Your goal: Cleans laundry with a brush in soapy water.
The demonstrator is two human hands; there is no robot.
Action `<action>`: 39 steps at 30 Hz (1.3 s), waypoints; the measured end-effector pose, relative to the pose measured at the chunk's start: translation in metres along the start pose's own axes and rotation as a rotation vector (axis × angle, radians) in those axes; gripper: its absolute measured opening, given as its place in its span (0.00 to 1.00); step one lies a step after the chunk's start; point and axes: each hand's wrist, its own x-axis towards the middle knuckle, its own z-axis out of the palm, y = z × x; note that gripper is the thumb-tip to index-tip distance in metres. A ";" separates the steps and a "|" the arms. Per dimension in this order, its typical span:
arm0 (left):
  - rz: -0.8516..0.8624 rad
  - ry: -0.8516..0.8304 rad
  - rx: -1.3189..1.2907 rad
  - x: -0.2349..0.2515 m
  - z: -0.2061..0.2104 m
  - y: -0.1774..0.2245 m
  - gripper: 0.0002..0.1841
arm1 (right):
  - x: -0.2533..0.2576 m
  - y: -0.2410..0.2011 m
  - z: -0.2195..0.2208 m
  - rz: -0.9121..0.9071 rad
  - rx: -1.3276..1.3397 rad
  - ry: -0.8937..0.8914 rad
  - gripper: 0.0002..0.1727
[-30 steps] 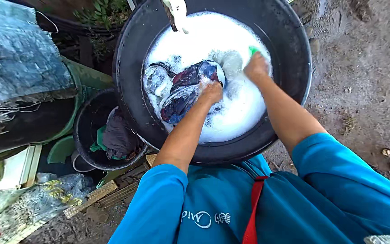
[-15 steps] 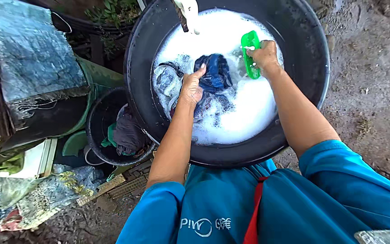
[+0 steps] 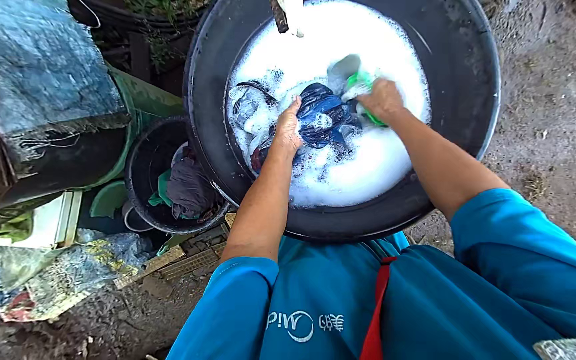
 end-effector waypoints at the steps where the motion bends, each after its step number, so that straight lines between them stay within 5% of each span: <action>1: 0.002 -0.012 -0.002 0.002 -0.003 -0.001 0.25 | -0.004 -0.005 -0.004 -0.001 0.042 0.029 0.37; 7: 0.047 -0.043 -0.105 0.004 -0.005 -0.007 0.17 | -0.045 -0.060 0.041 -0.396 0.013 -0.111 0.38; 13: -0.027 0.020 0.007 0.008 -0.003 0.000 0.26 | -0.003 0.003 -0.001 -0.071 -0.110 -0.018 0.37; 19: 0.007 0.021 0.036 0.012 -0.003 -0.002 0.23 | -0.038 -0.049 0.031 -0.366 -0.031 -0.123 0.37; 23: -0.021 0.033 0.089 0.011 -0.002 0.004 0.28 | -0.005 -0.015 0.018 -0.183 -0.092 -0.106 0.40; 27: 0.030 -0.008 0.140 0.009 0.001 0.013 0.25 | 0.002 -0.003 -0.011 -0.114 0.441 -0.062 0.29; 30: 0.169 -0.181 0.149 -0.006 0.009 0.030 0.23 | -0.015 -0.027 -0.014 -0.374 0.983 -0.376 0.22; 33: 0.323 -0.310 0.240 -0.020 0.012 0.037 0.23 | -0.020 -0.035 -0.003 -0.437 1.009 -0.545 0.20; 36: 0.477 -0.422 0.424 -0.021 0.008 0.033 0.24 | -0.018 -0.039 -0.013 -0.383 1.003 -0.413 0.20; 39: 0.437 -0.465 0.771 -0.018 0.004 0.032 0.30 | -0.018 -0.034 -0.039 -0.543 1.294 -0.358 0.19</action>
